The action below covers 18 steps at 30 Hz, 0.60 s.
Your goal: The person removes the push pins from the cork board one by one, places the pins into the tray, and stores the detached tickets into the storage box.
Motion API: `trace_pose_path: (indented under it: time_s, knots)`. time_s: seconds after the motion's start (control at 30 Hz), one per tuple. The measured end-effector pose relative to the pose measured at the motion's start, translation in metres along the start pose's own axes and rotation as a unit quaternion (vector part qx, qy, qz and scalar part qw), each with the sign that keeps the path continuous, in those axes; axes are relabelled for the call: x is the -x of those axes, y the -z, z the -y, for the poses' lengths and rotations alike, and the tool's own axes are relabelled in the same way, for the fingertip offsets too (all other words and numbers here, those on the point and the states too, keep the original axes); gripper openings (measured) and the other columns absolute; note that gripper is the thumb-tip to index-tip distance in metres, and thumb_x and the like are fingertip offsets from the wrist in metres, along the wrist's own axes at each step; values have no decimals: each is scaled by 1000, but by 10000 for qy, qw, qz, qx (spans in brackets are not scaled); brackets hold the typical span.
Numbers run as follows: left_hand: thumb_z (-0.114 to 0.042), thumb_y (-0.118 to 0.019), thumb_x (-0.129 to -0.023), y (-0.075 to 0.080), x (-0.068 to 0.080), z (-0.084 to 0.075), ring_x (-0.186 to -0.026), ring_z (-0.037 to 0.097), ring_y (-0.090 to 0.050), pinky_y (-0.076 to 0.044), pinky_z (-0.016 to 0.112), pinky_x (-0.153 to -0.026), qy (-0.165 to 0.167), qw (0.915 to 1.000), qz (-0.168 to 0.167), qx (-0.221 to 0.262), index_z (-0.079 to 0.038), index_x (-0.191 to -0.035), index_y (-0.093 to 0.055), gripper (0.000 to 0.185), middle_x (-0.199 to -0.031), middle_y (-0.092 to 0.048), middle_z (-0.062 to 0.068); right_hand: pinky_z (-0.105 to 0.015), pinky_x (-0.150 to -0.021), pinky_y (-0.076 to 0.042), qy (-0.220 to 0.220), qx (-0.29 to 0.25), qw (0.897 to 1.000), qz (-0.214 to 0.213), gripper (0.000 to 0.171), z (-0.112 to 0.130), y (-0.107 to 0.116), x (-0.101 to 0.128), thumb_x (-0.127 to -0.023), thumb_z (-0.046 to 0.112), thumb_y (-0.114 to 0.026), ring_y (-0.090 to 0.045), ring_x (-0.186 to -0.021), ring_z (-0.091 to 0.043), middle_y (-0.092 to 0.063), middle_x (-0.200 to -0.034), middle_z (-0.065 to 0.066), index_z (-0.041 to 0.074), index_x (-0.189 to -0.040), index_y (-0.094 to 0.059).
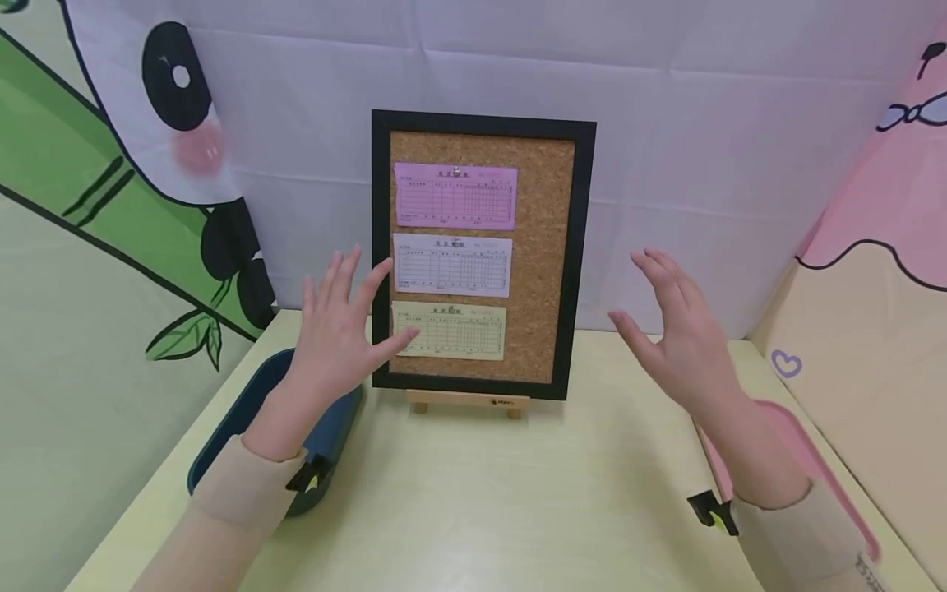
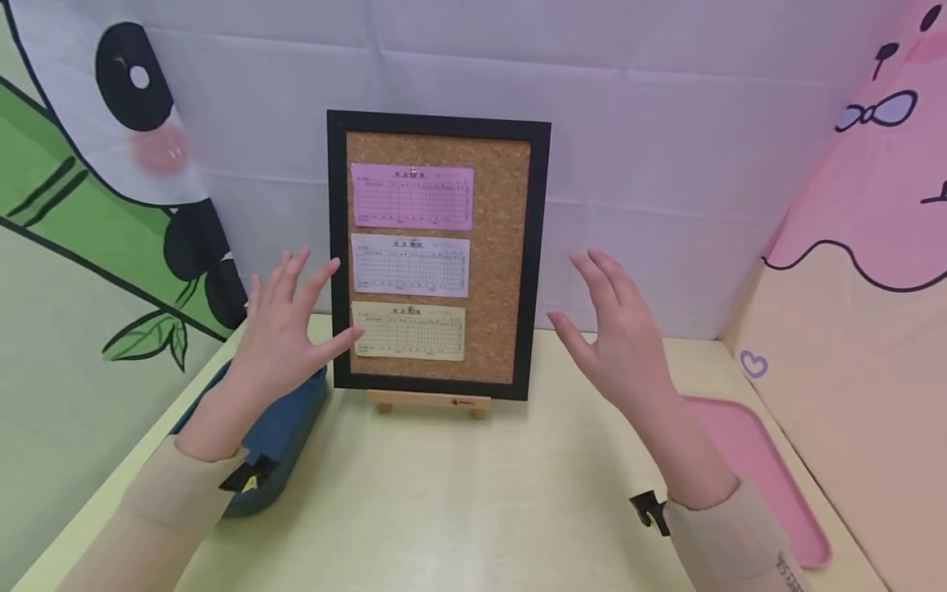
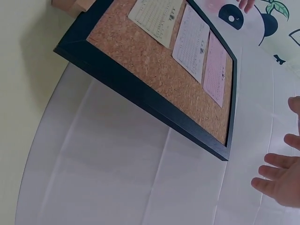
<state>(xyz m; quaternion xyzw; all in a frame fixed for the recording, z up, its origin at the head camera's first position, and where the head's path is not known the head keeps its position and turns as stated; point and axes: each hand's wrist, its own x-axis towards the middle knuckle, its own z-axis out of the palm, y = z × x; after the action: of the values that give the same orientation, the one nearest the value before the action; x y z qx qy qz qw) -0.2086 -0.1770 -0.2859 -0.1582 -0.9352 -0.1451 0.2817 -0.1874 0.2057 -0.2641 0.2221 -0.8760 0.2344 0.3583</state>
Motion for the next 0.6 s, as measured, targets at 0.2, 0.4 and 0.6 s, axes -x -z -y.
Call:
trace_pose_path:
  time_s: [0.2,0.4,0.6]
  knots:
    - [-51,-69,-79,-4,-25,0,-144,36,-6,-2,64,-109,-24,9989,-396,241,-27,-148,-25,85,-157,-12,14,-44,-102,-37,596,-365,9948,-737,60,4,-13,-26,-83,17,-69,-47,-126,-27,-51,-137,-8,11,-138,-45]
    - [-50,-68,-81,-6,-46,1,-145,32,-2,0,61,-110,-9,9958,-738,536,-28,-147,-26,81,-157,-11,12,-41,-99,-41,969,-410,9886,-1081,54,3,-27,-54,-87,21,-65,-51,-119,-29,-55,-131,-11,7,-135,-47]
    - [-50,-67,-81,-11,-65,5,-145,31,1,-2,61,-110,65,9933,-924,686,-30,-147,-26,80,-158,-3,9,-39,-94,-45,1241,-656,9829,-1193,52,11,-46,-83,-88,18,-66,-53,-116,-27,-55,-129,-13,3,-134,-47]
